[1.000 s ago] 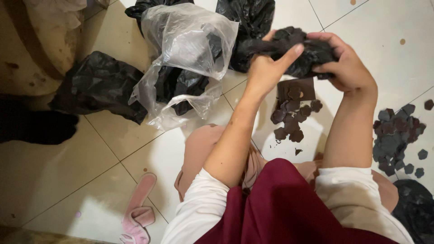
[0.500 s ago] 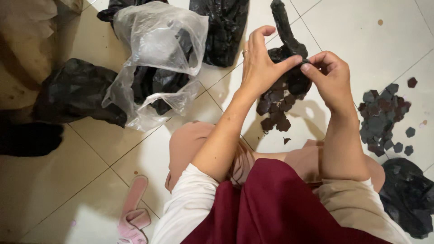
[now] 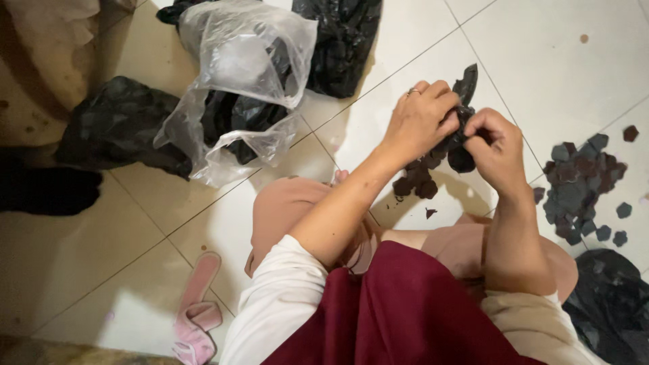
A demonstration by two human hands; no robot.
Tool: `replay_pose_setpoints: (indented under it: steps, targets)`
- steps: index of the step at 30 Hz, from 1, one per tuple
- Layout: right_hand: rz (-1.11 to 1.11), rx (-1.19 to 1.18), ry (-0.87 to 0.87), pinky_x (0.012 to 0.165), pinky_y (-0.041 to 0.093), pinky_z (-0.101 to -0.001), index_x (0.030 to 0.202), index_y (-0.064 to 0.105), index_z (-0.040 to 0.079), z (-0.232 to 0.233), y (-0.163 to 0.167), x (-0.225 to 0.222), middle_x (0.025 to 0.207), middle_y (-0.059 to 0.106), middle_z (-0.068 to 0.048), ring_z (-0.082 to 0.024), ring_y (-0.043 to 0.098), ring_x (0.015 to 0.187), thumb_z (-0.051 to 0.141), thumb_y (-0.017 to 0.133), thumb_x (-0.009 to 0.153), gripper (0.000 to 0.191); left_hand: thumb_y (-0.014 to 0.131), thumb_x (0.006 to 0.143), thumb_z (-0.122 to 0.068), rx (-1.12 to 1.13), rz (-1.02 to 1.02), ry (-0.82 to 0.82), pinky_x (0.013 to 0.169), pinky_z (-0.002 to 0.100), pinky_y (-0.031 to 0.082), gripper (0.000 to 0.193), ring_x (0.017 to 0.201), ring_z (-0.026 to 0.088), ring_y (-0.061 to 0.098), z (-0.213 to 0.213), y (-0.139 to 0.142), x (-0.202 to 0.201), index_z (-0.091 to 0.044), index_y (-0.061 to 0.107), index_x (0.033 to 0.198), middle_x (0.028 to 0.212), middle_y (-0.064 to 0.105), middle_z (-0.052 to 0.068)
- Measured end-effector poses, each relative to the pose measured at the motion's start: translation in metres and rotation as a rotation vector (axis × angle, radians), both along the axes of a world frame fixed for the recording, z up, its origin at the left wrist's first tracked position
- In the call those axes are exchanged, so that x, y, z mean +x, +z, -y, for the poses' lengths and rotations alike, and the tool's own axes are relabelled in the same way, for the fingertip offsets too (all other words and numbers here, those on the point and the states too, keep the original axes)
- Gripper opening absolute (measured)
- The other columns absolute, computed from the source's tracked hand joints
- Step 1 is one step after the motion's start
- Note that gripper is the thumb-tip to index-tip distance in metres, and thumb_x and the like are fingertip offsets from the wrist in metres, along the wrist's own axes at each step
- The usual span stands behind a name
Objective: The person sits on the tiled floor and sorts dark flower-shaped cut pieces by hand, picking individual pieces from a pile and placing them into separate piles. They occasionally open and reposition black plastic bags and move pieces between the piles.
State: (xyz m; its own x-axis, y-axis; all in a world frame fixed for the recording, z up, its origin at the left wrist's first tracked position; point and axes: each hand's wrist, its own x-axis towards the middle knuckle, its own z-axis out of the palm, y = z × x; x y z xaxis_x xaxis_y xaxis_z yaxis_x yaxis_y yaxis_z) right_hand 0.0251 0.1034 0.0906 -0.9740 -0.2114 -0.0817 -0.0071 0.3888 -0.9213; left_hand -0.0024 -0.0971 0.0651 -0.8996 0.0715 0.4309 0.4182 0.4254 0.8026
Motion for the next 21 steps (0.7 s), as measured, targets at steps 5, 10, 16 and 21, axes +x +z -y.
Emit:
replay_pose_setpoints:
  steps: [5, 10, 16, 21]
  targets:
    - [-0.094, -0.136, -0.035, 0.102, 0.051, -0.0232, 0.09, 0.058, -0.001, -0.013, -0.007, -0.003, 0.093, 0.059, -0.002, -0.007, 0.058, 0.095, -0.012, 0.049, 0.089, 0.014, 0.068, 0.084, -0.021, 0.45, 0.503, -0.054, 0.072, 0.038, 0.056, 0.016, 0.078, 0.027, 0.069, -0.014, -0.011, -0.006, -0.006, 0.073, 0.084, 0.077, 0.07, 0.007]
    - [-0.041, -0.086, -0.255, 0.087, 0.051, -0.0219, 0.098, 0.066, 0.003, 0.009, 0.007, -0.009, 0.097, 0.067, 0.001, -0.007, 0.061, 0.093, -0.008, 0.053, 0.083, 0.023, 0.071, 0.078, -0.026, 0.446, 0.467, -0.035, 0.066, 0.036, 0.057, 0.021, 0.07, 0.023, 0.072, -0.011, -0.014, -0.009, -0.005, 0.071, 0.08, 0.075, 0.072, 0.009]
    - [-0.261, 0.202, -0.083, 0.094, 0.057, -0.0268, 0.115, 0.071, -0.004, 0.045, 0.028, -0.004, 0.111, 0.074, -0.009, -0.016, 0.071, 0.104, 0.002, 0.079, 0.105, 0.014, 0.07, 0.081, -0.025, 0.266, 0.205, 0.038, 0.081, 0.042, 0.053, 0.018, 0.084, 0.031, 0.065, -0.009, -0.016, -0.007, -0.007, 0.066, 0.083, 0.083, 0.068, 0.009]
    - [-0.613, 0.359, -0.117, 0.092, 0.056, -0.0333, 0.106, 0.066, -0.001, 0.061, 0.024, -0.007, 0.108, 0.071, -0.01, -0.022, 0.07, 0.101, 0.001, 0.081, 0.095, 0.019, 0.064, 0.09, -0.024, 0.305, 0.106, 0.13, 0.089, 0.042, 0.053, 0.017, 0.088, 0.03, 0.064, -0.011, -0.019, -0.009, -0.009, 0.06, 0.098, 0.093, 0.067, 0.007]
